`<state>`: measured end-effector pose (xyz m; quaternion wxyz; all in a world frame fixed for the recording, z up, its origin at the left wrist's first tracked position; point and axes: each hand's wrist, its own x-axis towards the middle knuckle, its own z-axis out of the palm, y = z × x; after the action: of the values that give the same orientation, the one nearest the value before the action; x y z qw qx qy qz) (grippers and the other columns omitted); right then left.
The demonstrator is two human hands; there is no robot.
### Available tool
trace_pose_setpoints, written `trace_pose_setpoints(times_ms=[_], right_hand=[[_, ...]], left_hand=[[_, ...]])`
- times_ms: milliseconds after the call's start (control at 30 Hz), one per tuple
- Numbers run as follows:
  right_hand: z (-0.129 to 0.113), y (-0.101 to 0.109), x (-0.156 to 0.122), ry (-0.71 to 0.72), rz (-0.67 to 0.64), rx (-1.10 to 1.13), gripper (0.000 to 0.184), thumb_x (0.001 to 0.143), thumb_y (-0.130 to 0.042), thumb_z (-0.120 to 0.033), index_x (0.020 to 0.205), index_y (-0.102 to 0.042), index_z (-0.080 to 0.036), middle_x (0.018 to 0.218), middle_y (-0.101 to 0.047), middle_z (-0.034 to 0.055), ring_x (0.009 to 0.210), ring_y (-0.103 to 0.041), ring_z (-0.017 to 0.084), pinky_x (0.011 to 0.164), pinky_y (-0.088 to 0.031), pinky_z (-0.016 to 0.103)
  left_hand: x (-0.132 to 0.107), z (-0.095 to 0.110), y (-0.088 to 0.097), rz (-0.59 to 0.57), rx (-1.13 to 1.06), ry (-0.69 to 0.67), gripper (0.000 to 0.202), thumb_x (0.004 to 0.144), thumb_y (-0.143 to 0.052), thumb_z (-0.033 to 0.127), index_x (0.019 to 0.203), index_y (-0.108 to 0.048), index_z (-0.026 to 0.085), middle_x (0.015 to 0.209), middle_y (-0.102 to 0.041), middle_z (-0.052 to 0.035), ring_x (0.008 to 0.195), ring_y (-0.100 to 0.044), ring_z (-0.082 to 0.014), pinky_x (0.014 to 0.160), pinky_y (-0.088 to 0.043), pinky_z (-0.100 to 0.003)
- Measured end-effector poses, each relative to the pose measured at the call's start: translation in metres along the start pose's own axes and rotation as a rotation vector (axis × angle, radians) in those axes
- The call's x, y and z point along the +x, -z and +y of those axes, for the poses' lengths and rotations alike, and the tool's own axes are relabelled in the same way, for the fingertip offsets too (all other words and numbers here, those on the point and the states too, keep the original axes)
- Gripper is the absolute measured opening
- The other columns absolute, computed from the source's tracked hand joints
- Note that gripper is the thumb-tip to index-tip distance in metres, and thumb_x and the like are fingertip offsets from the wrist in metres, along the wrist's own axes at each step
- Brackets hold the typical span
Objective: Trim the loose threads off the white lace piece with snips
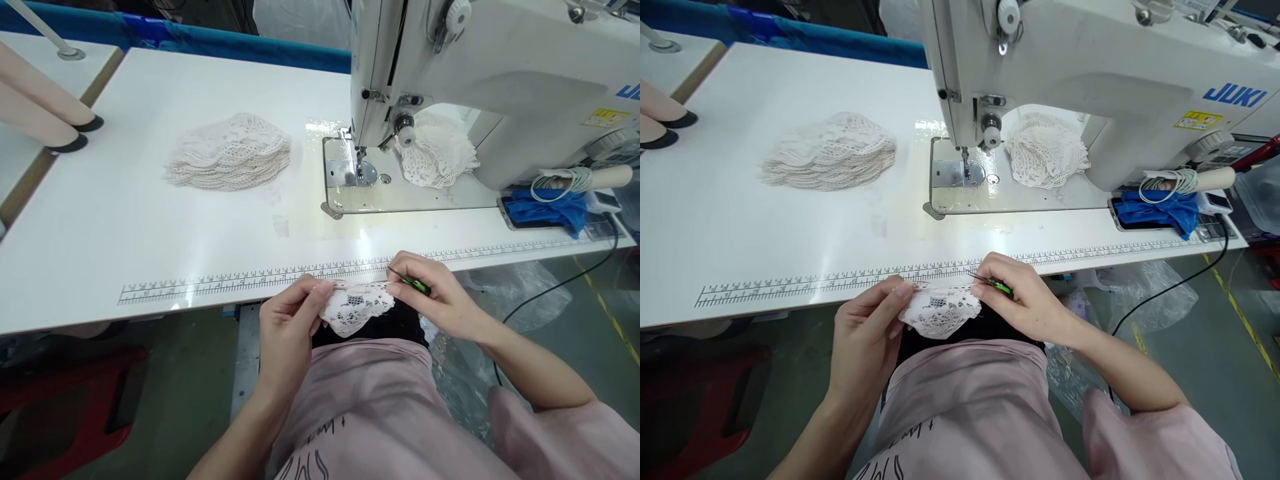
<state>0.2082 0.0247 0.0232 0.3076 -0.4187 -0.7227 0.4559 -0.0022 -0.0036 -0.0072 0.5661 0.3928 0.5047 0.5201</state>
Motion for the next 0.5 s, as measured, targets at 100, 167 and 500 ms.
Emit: trace_pose_setpoints(times_ms=[100,167,500], right_hand=[[0.0,0.0,0.002,-0.005,0.003,0.029,0.015,0.092,-0.057,-0.022,0.078,-0.052,-0.019,0.077,-0.051,-0.0022,0.07,-0.046,0.009,0.063,-0.036,0.025],[0.0,-0.002,0.005,-0.044,-0.02,0.069,0.013,0.091,-0.059,-0.025,0.08,-0.054,-0.019,0.078,-0.052,-0.0022,0.07,-0.046,0.009,0.063,-0.036,0.025],[0.004,-0.015,0.012,-0.183,-0.028,0.194,0.023,0.077,-0.076,-0.033,0.087,-0.062,-0.017,0.064,-0.043,-0.0077,0.052,-0.029,0.005,0.048,-0.026,0.022]], left_hand=[[0.001,-0.001,0.001,-0.025,0.025,-0.011,0.023,0.086,-0.067,0.036,0.068,-0.069,0.022,0.059,-0.042,0.0035,0.052,-0.034,-0.0072,0.048,-0.028,-0.023],[0.001,0.0,0.001,-0.05,0.042,-0.003,0.023,0.086,-0.068,0.037,0.068,-0.069,0.022,0.06,-0.043,0.0032,0.053,-0.036,-0.0074,0.048,-0.029,-0.023],[0.0,0.001,-0.006,-0.03,-0.013,0.066,0.025,0.084,-0.069,0.039,0.067,-0.068,0.02,0.058,-0.043,0.004,0.05,-0.033,-0.0058,0.046,-0.029,-0.02]])
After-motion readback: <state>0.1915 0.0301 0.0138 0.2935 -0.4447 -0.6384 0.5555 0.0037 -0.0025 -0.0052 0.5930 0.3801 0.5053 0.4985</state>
